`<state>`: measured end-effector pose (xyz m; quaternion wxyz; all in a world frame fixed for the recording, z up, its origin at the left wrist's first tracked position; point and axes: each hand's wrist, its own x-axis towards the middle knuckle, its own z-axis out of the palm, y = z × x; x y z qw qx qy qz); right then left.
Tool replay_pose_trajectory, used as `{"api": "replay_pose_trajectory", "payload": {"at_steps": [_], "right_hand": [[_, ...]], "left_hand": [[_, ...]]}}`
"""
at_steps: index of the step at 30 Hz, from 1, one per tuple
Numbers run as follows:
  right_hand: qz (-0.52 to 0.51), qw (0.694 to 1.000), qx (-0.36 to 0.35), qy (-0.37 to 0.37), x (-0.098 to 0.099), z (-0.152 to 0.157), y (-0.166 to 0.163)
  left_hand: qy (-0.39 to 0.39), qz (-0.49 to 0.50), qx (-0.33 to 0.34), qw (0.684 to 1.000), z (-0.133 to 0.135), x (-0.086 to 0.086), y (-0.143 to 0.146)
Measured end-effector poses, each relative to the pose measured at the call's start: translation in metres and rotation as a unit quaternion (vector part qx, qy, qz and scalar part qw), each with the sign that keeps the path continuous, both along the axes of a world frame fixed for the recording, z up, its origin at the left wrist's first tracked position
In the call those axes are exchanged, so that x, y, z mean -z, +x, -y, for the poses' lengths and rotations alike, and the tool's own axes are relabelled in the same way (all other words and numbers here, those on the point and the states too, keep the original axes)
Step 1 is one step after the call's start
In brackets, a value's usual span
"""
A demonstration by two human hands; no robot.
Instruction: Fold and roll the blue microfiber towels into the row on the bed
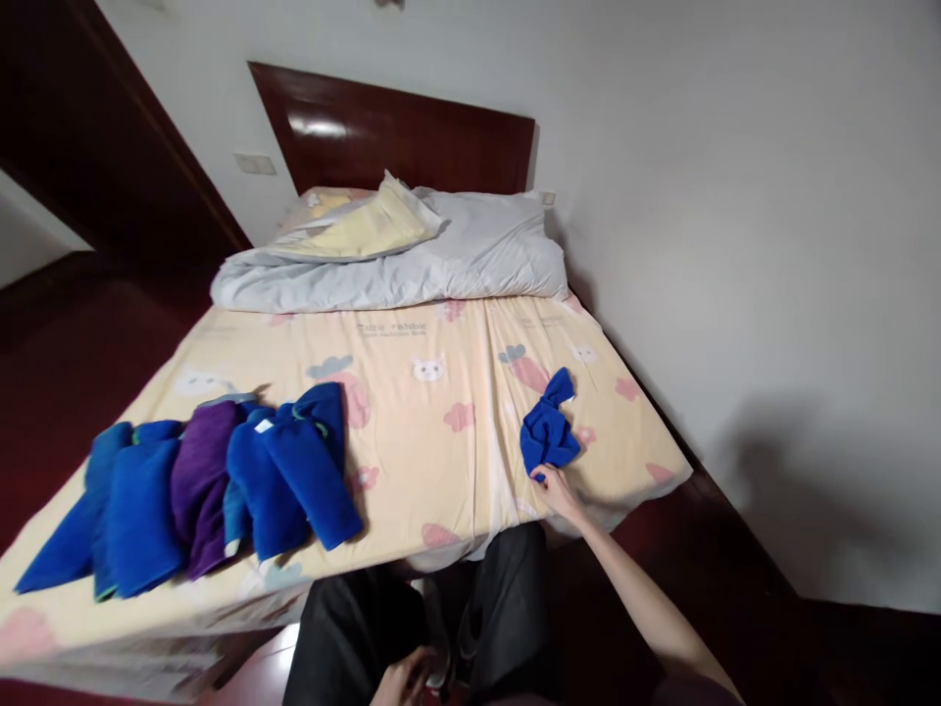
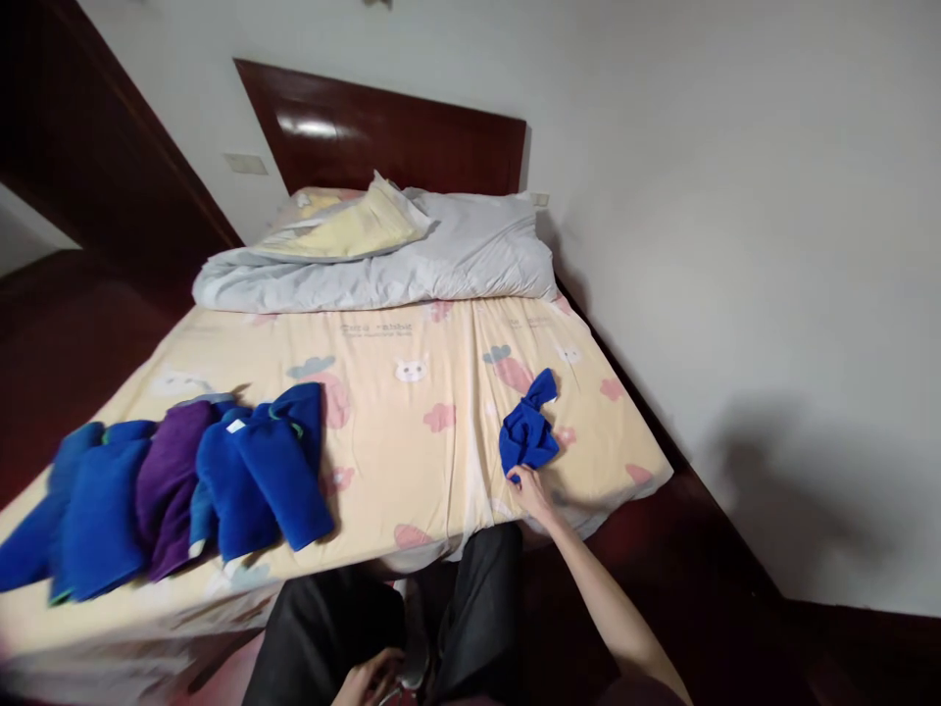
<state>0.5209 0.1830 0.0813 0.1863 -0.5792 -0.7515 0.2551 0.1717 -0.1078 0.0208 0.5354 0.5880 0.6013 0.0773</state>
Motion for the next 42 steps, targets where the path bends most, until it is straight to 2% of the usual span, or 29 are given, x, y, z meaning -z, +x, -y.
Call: {"api": "replay_pose_trajectory", "payload": {"at_steps": [3, 6, 8, 12, 14, 18, 21, 23, 25, 28, 30, 31, 33, 35, 38, 42], "right_hand": [[-0.001, 1.0, 0.003, -0.008, -0.008, 0.04, 0.009], [0.064, 0.994, 0.06, 0.071, -0.026, 0.043, 0.012], [0.129, 0.984, 0.086, 0.085, -0.038, 0.036, 0.009], [0.214, 0.974, 0.073, -0.017, -0.054, 0.028, -0.002], [0.221, 0.972, 0.073, -0.034, -0.062, 0.032, -0.007], [0.136, 0.984, 0.073, 0.086, -0.095, 0.045, -0.012], [0.031, 0.986, 0.047, 0.156, -0.142, 0.061, -0.017], [-0.015, 0.984, 0.02, 0.178, -0.183, 0.081, -0.024], [-0.042, 0.981, -0.043, 0.182, -0.229, 0.113, -0.035], [-0.037, 0.971, -0.17, 0.162, -0.299, 0.175, -0.05], [-0.029, 0.952, -0.263, 0.15, -0.339, 0.214, -0.054], [-0.029, 0.938, -0.317, 0.136, -0.355, 0.23, -0.054], [-0.022, 0.917, -0.381, 0.118, -0.38, 0.253, -0.049], [-0.014, 0.909, -0.4, 0.12, -0.392, 0.265, -0.04], [-0.01, 0.917, -0.371, 0.147, -0.394, 0.271, -0.029], [-0.009, 0.94, -0.284, 0.189, -0.384, 0.272, -0.027]], "left_hand": [[0.041, 0.036, 0.003, 0.999, 0.007, -0.005, -0.003], [0.063, 0.037, 0.033, 0.997, 0.011, -0.012, -0.005], [0.077, 0.029, 0.057, 0.995, 0.013, -0.017, -0.008], [0.111, 0.026, 0.063, 0.991, 0.022, -0.028, -0.017], [0.127, 0.031, 0.043, 0.99, 0.027, -0.033, -0.022], [0.159, 0.051, -0.018, 0.986, 0.026, -0.053, -0.03], [0.211, 0.083, -0.064, 0.972, 0.007, -0.093, -0.029], [0.265, 0.11, -0.083, 0.954, -0.012, -0.136, -0.021], [0.339, 0.138, -0.091, 0.926, -0.03, -0.189, -0.008], [0.445, 0.189, -0.035, 0.875, -0.043, -0.268, 0.02], [0.47, 0.231, 0.048, 0.851, -0.041, -0.305, 0.041], [0.465, 0.258, 0.099, 0.841, -0.037, -0.317, 0.05], [0.438, 0.308, 0.171, 0.827, -0.026, -0.327, 0.066], [0.402, 0.34, 0.191, 0.828, -0.016, -0.326, 0.075], [0.358, 0.35, 0.168, 0.849, -0.005, -0.319, 0.07], [0.35, 0.327, 0.117, 0.87, -0.001, -0.318, 0.047]]}}
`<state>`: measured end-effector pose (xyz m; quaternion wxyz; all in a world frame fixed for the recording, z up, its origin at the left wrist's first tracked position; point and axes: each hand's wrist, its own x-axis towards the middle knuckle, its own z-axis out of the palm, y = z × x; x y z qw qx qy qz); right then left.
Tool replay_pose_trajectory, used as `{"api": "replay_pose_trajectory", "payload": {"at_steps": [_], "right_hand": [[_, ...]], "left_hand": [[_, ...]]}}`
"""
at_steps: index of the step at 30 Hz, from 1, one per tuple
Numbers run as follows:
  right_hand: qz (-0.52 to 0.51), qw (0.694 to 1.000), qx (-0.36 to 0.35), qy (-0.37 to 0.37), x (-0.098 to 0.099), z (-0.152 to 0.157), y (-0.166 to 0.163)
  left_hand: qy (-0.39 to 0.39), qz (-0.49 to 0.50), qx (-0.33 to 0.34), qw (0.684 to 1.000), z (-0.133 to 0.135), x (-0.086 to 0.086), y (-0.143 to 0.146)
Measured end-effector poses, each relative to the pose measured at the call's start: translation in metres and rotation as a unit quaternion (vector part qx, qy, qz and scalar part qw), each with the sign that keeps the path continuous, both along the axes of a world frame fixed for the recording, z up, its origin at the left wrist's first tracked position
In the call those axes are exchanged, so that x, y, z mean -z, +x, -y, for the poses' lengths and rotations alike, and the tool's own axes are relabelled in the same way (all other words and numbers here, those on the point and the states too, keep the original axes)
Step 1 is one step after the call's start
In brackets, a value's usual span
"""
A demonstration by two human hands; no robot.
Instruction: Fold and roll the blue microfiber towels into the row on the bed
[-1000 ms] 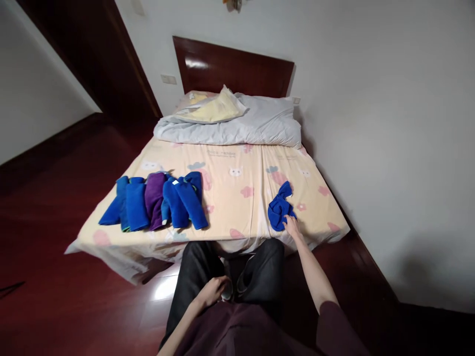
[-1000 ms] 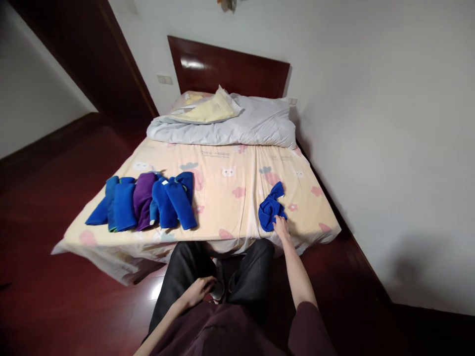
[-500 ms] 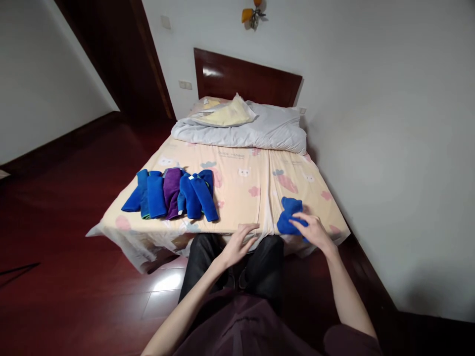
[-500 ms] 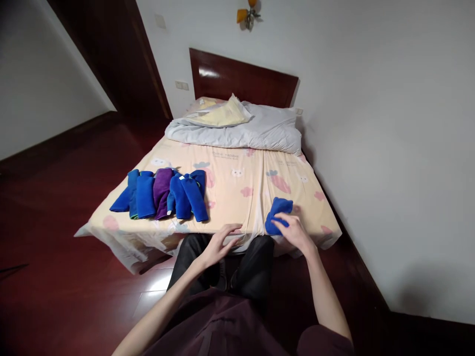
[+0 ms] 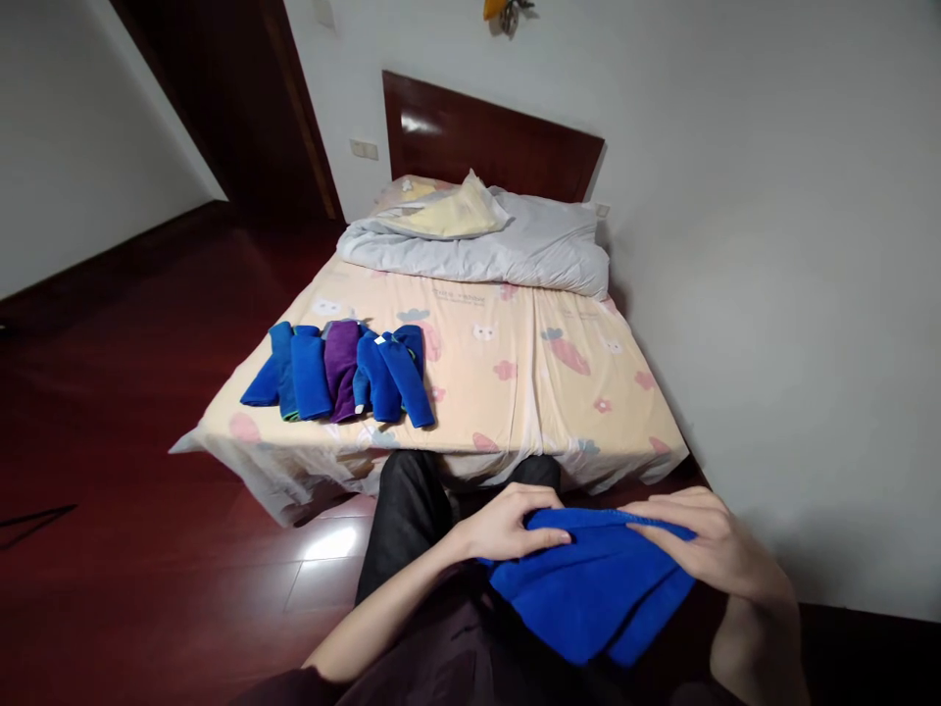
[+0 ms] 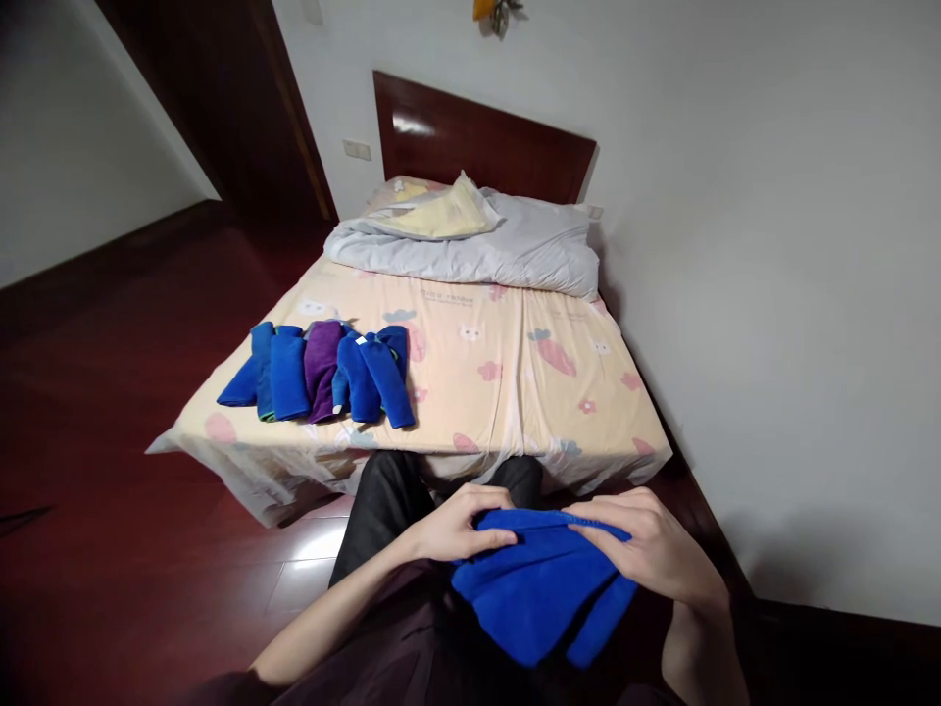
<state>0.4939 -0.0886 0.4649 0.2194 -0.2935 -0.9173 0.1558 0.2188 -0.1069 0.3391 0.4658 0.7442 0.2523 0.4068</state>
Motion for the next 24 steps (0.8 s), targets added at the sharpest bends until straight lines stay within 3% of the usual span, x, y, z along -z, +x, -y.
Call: {"api": "replay_pose_trajectory", "payload": {"at_steps": [4, 7, 12, 19, 24], "right_hand": [[-0.031, 0.997, 0.056, 0.032, 0.007, -0.001, -0.011], [-0.03, 0.997, 0.043, 0.048, 0.009, -0.002, -0.021], [-0.036, 0.998, -0.004, 0.06, 0.01, -0.005, -0.033], [-0.05, 0.994, -0.059, 0.074, 0.015, -0.01, -0.042], [-0.018, 0.995, -0.008, 0.098, 0.017, -0.011, -0.031]], "left_hand": [[-0.002, -0.056, -0.09, 0.994, 0.001, 0.0, -0.02], [0.021, -0.108, -0.115, 0.987, 0.002, 0.003, -0.027], [-0.013, -0.076, -0.08, 0.994, 0.004, 0.0, -0.03], [-0.153, 0.019, 0.068, 0.986, -0.001, -0.006, -0.029], [-0.216, 0.026, 0.002, 0.976, -0.008, 0.019, -0.061]]}}
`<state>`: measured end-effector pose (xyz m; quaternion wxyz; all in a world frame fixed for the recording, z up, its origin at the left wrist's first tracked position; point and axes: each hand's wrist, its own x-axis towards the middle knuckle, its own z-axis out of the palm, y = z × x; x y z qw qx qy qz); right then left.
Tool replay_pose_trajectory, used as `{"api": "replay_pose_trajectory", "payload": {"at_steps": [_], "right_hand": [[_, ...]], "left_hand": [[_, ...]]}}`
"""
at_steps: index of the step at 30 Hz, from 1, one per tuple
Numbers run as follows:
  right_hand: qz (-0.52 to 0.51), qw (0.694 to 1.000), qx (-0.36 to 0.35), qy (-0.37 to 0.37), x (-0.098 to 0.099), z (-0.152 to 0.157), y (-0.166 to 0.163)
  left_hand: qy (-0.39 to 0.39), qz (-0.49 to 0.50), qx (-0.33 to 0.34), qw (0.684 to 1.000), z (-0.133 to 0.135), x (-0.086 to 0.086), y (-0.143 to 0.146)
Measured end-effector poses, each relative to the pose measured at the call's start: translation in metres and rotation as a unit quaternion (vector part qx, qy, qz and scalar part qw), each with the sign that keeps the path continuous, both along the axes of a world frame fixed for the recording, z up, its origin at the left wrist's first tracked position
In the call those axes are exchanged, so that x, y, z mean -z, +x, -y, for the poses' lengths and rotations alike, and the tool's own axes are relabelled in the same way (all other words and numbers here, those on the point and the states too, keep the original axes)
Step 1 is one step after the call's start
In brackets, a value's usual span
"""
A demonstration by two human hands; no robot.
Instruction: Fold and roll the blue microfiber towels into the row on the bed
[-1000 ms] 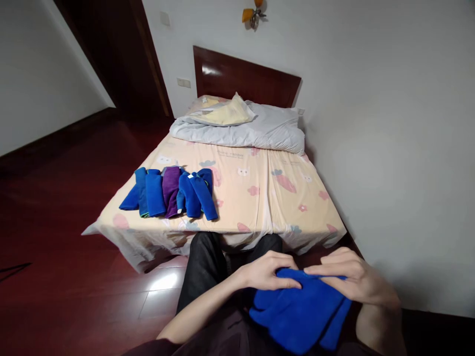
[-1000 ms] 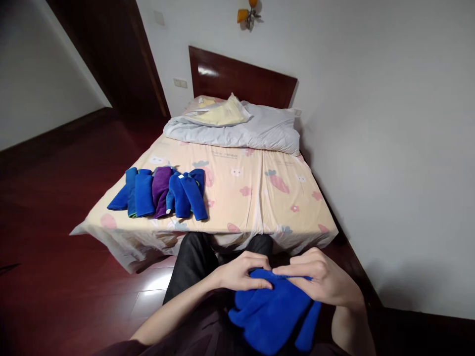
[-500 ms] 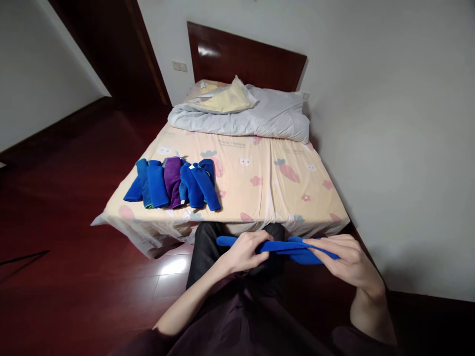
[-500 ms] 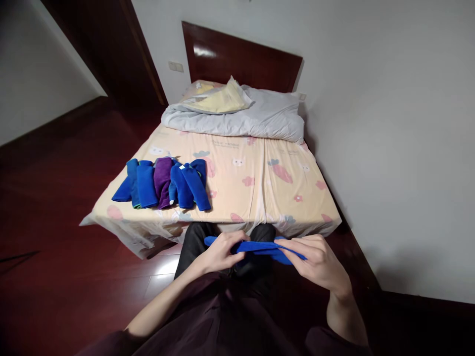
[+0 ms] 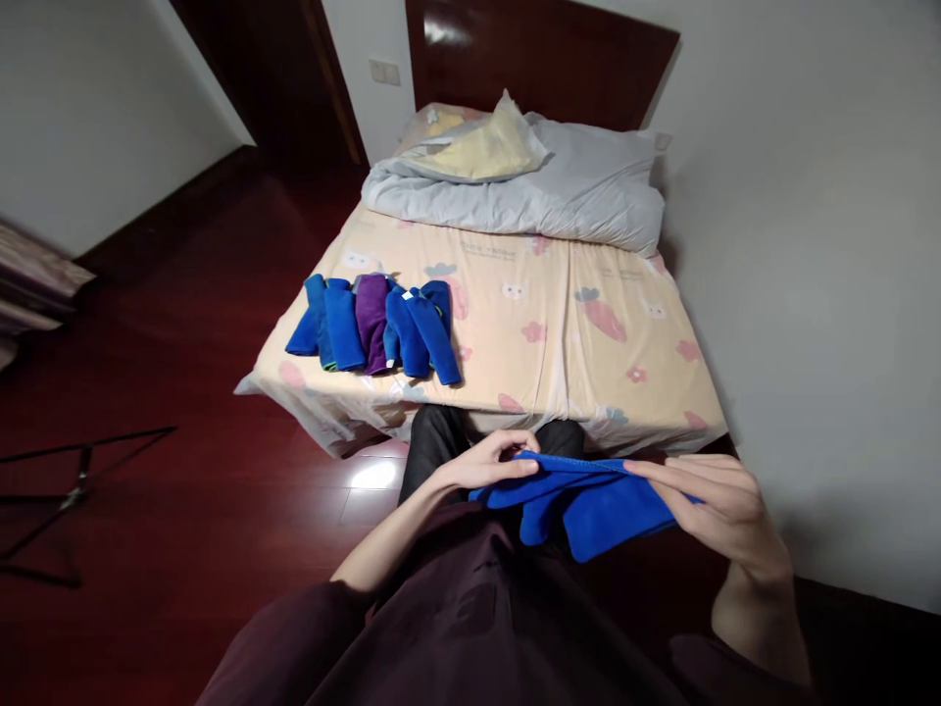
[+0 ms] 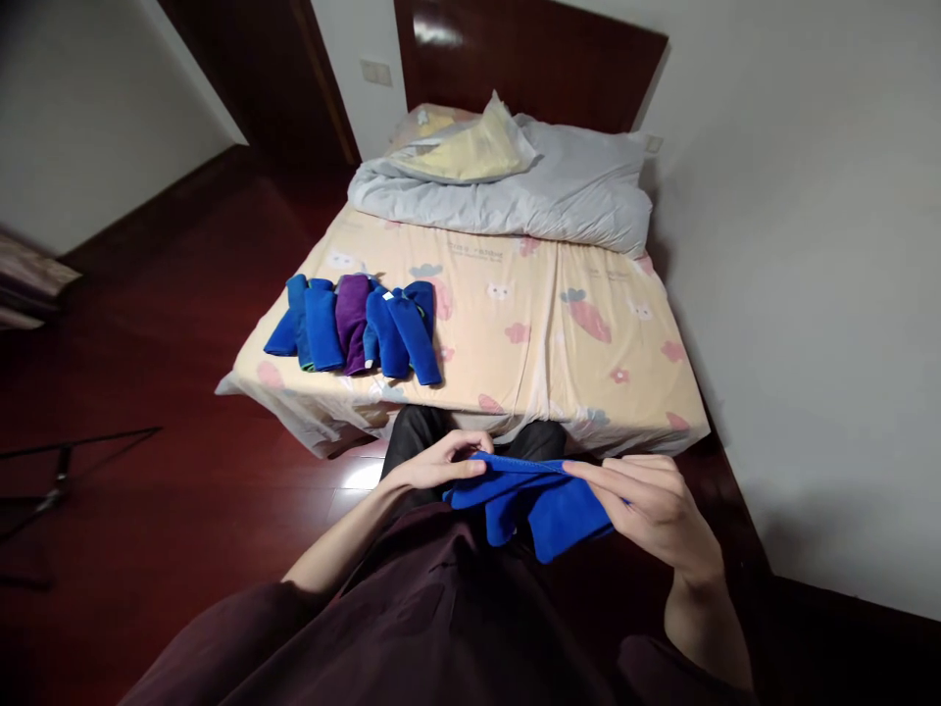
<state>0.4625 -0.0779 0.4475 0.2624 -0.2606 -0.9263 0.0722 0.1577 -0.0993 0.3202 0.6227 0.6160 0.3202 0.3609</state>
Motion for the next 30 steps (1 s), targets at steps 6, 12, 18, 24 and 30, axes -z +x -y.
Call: {"api": "replay_pose_trajectory", "payload": {"at_steps": [6, 12, 18, 24, 30], "right_hand": [[0.013, 0.997, 0.08, 0.011, 0.007, -0.004, 0.018], [0.057, 0.992, 0.116, -0.004, 0.018, -0.012, 0.021], [0.08, 0.971, 0.195, -0.113, 0.025, -0.028, 0.025], [0.136, 0.902, 0.192, -0.362, 0.04, -0.043, 0.05], [0.171, 0.859, 0.17, -0.451, 0.069, -0.048, 0.078]], "left_hand": [[0.097, -0.203, 0.005, 0.974, 0.026, 0.054, -0.06], [0.162, -0.4, -0.121, 0.894, 0.046, 0.09, -0.117], [0.134, -0.392, -0.323, 0.851, 0.05, 0.057, -0.173], [0.15, -0.386, -0.332, 0.848, 0.055, 0.01, -0.206], [0.277, -0.415, -0.341, 0.797, 0.047, -0.008, -0.216]]}}
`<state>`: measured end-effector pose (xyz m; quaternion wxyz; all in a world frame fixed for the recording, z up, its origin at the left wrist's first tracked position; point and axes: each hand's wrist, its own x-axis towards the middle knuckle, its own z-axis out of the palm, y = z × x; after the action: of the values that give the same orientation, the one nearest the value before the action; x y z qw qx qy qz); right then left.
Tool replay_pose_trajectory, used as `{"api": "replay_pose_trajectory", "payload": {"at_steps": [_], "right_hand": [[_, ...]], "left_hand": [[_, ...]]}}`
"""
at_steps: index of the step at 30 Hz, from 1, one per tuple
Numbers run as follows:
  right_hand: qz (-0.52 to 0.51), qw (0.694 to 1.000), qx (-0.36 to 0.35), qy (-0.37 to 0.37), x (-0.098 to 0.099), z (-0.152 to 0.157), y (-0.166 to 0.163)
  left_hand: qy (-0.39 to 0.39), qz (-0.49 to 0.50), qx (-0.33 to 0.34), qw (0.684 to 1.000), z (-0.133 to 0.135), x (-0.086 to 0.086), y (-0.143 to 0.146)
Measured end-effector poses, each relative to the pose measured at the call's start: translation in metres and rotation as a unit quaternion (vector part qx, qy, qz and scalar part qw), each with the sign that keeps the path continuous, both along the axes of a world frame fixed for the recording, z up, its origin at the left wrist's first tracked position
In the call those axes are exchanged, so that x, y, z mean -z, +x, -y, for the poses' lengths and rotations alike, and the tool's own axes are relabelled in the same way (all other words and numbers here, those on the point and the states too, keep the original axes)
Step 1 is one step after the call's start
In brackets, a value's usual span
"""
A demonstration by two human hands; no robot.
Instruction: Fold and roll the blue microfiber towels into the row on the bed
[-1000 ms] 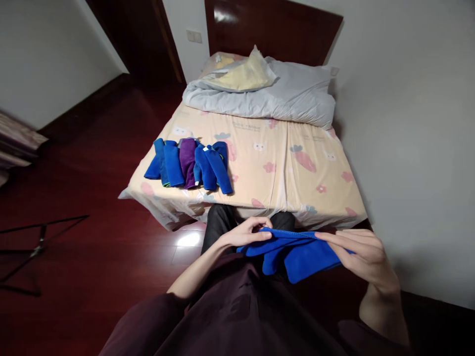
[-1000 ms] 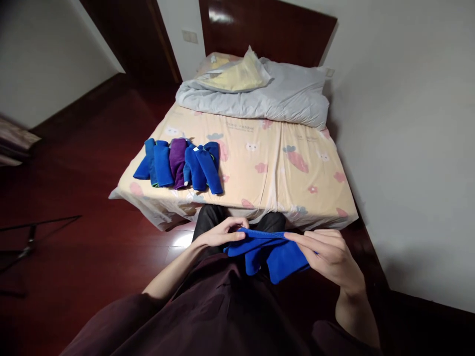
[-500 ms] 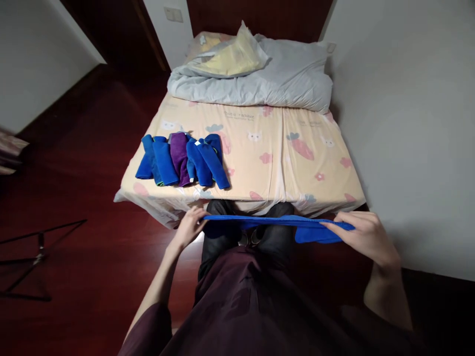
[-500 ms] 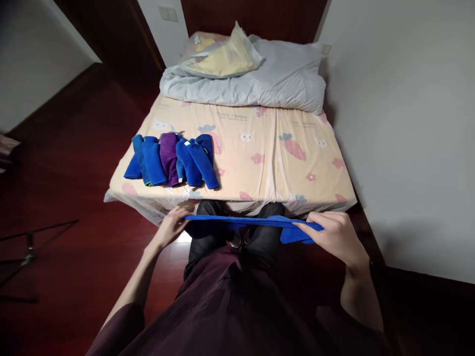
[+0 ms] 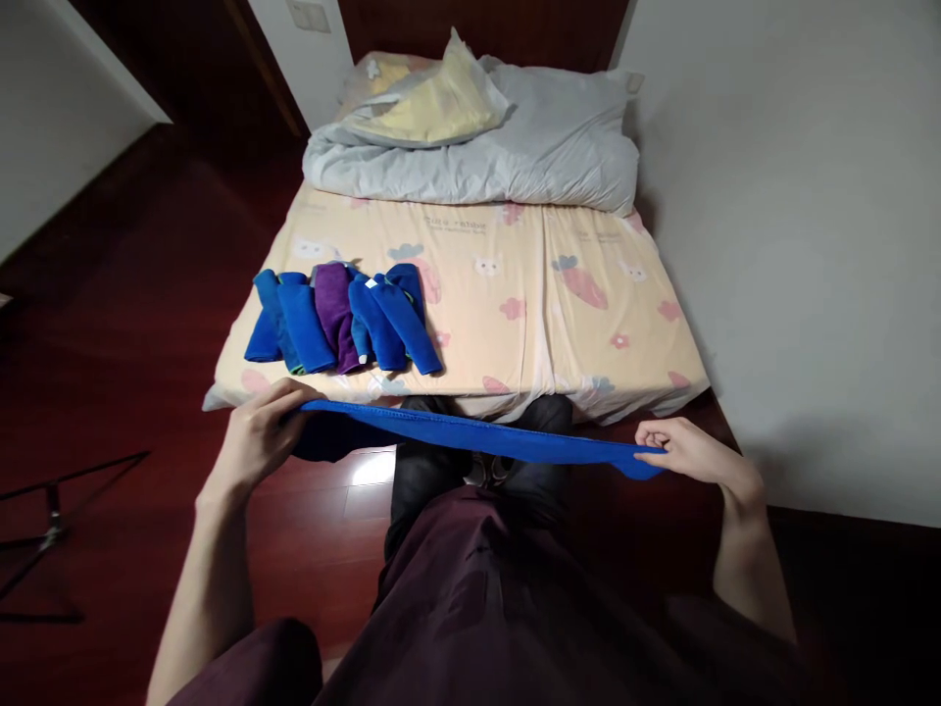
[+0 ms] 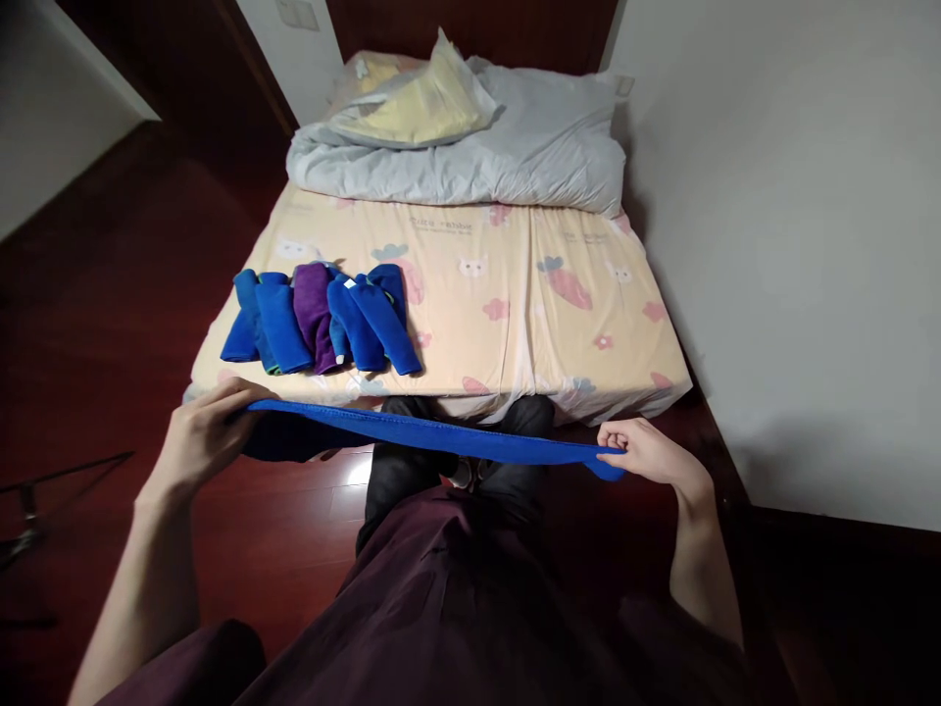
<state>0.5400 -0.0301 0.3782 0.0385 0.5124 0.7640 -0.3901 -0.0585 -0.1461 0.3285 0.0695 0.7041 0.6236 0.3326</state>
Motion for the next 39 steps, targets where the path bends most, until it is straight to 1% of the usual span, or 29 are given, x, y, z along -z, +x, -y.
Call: {"api": "replay_pose_trajectory", "payload": {"at_steps": [2, 5, 8, 11, 14, 17, 19, 22, 25, 28, 30, 32, 34, 36, 39], "right_hand": [[0.001, 1.0, 0.011, 0.026, 0.009, -0.004, 0.007], [0.006, 0.996, 0.044, 0.078, 0.019, -0.011, 0.019], [0.0, 0.988, 0.091, 0.123, 0.024, -0.015, 0.031], [-0.027, 0.978, 0.132, 0.157, 0.028, -0.017, 0.045], [-0.051, 0.961, 0.167, 0.215, 0.035, -0.022, 0.06], [-0.057, 0.943, 0.188, 0.268, 0.037, -0.029, 0.073], [-0.051, 0.938, 0.19, 0.287, 0.034, -0.034, 0.079], [-0.033, 0.935, 0.192, 0.296, 0.019, -0.041, 0.086], [0.008, 0.927, 0.202, 0.315, 0.001, -0.05, 0.092], [0.053, 0.906, 0.225, 0.355, -0.015, -0.059, 0.097], [0.063, 0.89, 0.246, 0.378, -0.023, -0.062, 0.1], [0.061, 0.878, 0.266, 0.393, -0.028, -0.063, 0.103], [0.048, 0.88, 0.265, 0.391, -0.03, -0.061, 0.106], [0.038, 0.888, 0.253, 0.382, -0.03, -0.057, 0.109], [0.043, 0.907, 0.236, 0.347, -0.03, -0.052, 0.115]], "left_hand": [[0.024, -0.028, -0.006, 0.999, -0.006, -0.001, 0.002], [0.037, -0.052, -0.024, 0.998, -0.015, -0.003, 0.01], [0.034, -0.039, -0.063, 0.997, -0.023, -0.008, 0.019], [0.021, -0.009, -0.092, 0.996, -0.029, -0.015, 0.026], [0.02, -0.004, -0.075, 0.997, -0.036, -0.024, 0.032], [0.043, -0.017, -0.061, 0.997, -0.048, -0.031, 0.035], [0.056, -0.035, -0.054, 0.996, -0.058, -0.035, 0.037], [0.067, -0.076, -0.038, 0.994, -0.076, -0.042, 0.037], [0.028, -0.103, -0.001, 0.994, -0.095, -0.051, 0.039], [-0.017, -0.108, 0.043, 0.993, -0.113, -0.062, 0.043], [-0.018, -0.114, 0.049, 0.992, -0.122, -0.067, 0.045], [-0.008, -0.12, 0.041, 0.992, -0.127, -0.07, 0.047], [-0.008, -0.122, 0.025, 0.992, -0.127, -0.071, 0.047], [-0.021, -0.11, 0.009, 0.994, -0.124, -0.07, 0.048], [-0.019, -0.078, 0.025, 0.996, -0.116, -0.07, 0.05]]}}
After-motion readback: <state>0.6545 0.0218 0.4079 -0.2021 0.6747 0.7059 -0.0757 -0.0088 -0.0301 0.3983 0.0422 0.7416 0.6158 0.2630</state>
